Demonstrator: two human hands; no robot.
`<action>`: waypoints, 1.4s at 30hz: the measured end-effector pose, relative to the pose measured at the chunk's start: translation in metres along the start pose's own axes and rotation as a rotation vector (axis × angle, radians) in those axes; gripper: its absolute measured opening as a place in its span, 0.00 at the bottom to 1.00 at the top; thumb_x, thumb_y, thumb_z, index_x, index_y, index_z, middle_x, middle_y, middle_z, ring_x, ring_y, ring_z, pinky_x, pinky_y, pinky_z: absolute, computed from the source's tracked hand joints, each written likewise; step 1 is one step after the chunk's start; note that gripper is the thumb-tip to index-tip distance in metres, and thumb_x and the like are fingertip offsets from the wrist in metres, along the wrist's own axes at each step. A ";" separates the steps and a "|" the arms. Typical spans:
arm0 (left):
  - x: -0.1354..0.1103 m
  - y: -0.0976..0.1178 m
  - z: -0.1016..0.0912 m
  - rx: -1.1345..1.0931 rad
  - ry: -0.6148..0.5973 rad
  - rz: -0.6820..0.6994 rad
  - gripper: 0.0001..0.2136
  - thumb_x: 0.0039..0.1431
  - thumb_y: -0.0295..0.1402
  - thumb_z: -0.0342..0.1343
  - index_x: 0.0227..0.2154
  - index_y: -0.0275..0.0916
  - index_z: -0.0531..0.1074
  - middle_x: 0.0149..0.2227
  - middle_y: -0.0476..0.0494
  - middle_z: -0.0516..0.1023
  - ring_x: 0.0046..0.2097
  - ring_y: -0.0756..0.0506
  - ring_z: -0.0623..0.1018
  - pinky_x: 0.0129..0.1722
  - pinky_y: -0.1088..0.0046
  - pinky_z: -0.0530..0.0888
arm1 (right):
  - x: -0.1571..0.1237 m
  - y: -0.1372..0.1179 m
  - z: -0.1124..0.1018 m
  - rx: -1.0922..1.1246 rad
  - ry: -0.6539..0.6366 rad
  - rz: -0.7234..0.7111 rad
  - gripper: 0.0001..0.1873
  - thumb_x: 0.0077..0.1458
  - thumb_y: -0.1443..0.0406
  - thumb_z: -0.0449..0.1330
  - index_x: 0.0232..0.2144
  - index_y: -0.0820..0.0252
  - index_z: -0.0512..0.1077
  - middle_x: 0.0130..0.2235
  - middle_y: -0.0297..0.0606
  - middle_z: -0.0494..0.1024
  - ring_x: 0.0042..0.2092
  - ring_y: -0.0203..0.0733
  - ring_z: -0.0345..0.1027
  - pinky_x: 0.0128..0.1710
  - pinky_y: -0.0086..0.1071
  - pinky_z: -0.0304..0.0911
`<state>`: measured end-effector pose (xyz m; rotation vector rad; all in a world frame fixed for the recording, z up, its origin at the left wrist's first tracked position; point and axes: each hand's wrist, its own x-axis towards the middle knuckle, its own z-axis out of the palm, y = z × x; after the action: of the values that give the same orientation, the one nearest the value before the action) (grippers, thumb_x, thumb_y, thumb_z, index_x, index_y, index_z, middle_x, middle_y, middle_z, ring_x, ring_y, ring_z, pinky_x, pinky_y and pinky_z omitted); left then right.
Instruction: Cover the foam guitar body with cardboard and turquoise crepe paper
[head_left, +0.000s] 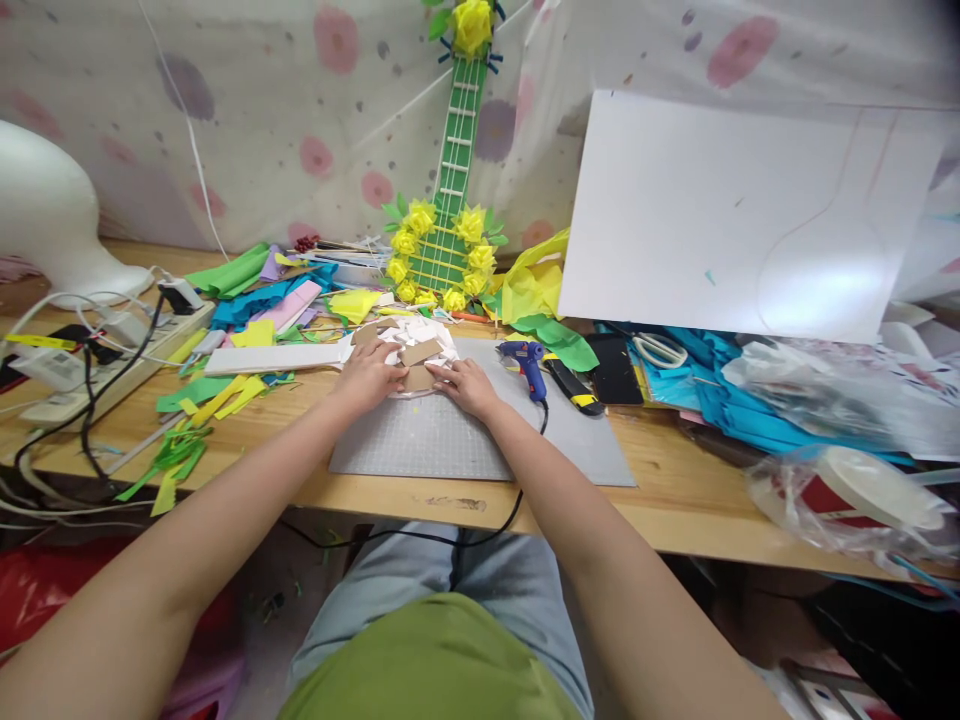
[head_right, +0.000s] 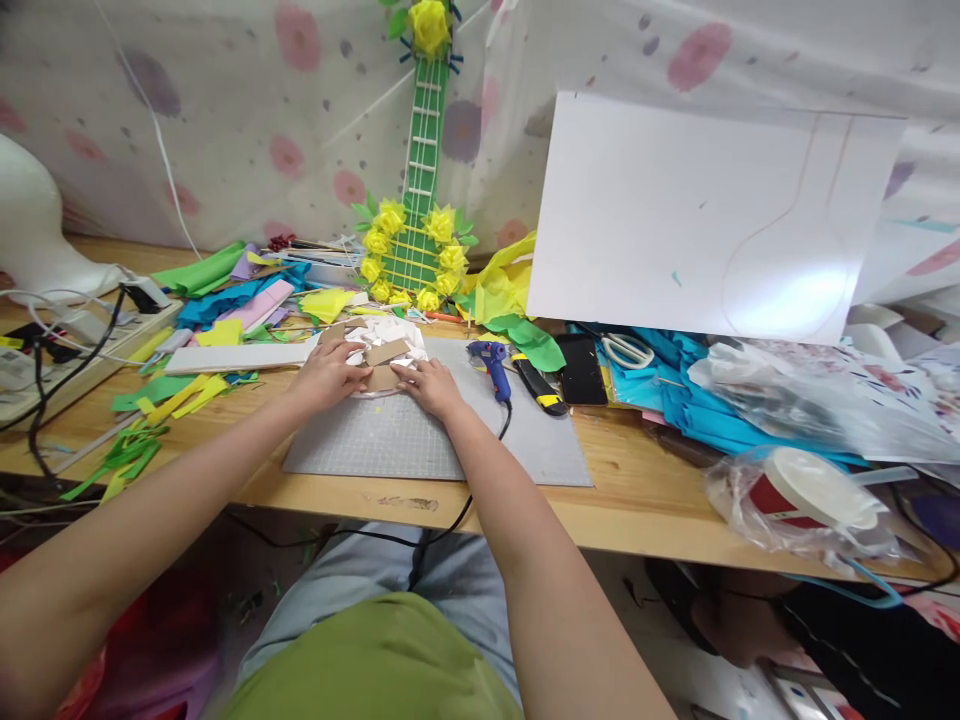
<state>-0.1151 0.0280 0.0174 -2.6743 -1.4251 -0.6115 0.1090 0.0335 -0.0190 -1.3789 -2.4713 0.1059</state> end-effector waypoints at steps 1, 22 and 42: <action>0.004 0.006 -0.002 0.033 -0.028 0.014 0.06 0.45 0.29 0.61 0.29 0.43 0.78 0.51 0.43 0.70 0.56 0.35 0.63 0.54 0.53 0.62 | 0.000 0.000 -0.001 -0.001 -0.005 0.002 0.23 0.60 0.55 0.50 0.57 0.45 0.62 0.42 0.41 0.71 0.43 0.44 0.58 0.44 0.35 0.54; 0.022 0.058 -0.003 0.071 -0.352 -0.230 0.19 0.57 0.35 0.52 0.51 0.38 0.63 0.51 0.33 0.66 0.49 0.39 0.72 0.46 0.65 0.68 | 0.006 0.004 0.002 0.153 -0.016 0.042 0.22 0.56 0.59 0.57 0.54 0.48 0.66 0.37 0.39 0.72 0.41 0.41 0.62 0.43 0.33 0.54; 0.013 0.082 0.013 0.138 -0.203 -0.479 0.15 0.61 0.36 0.45 0.49 0.37 0.63 0.48 0.33 0.66 0.47 0.40 0.72 0.43 0.67 0.67 | 0.005 0.007 0.008 0.277 0.027 0.072 0.22 0.55 0.57 0.58 0.53 0.47 0.67 0.32 0.37 0.69 0.38 0.40 0.59 0.41 0.32 0.54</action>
<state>-0.0383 -0.0063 0.0213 -2.3480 -2.1027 -0.2473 0.1104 0.0420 -0.0268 -1.3384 -2.2808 0.4251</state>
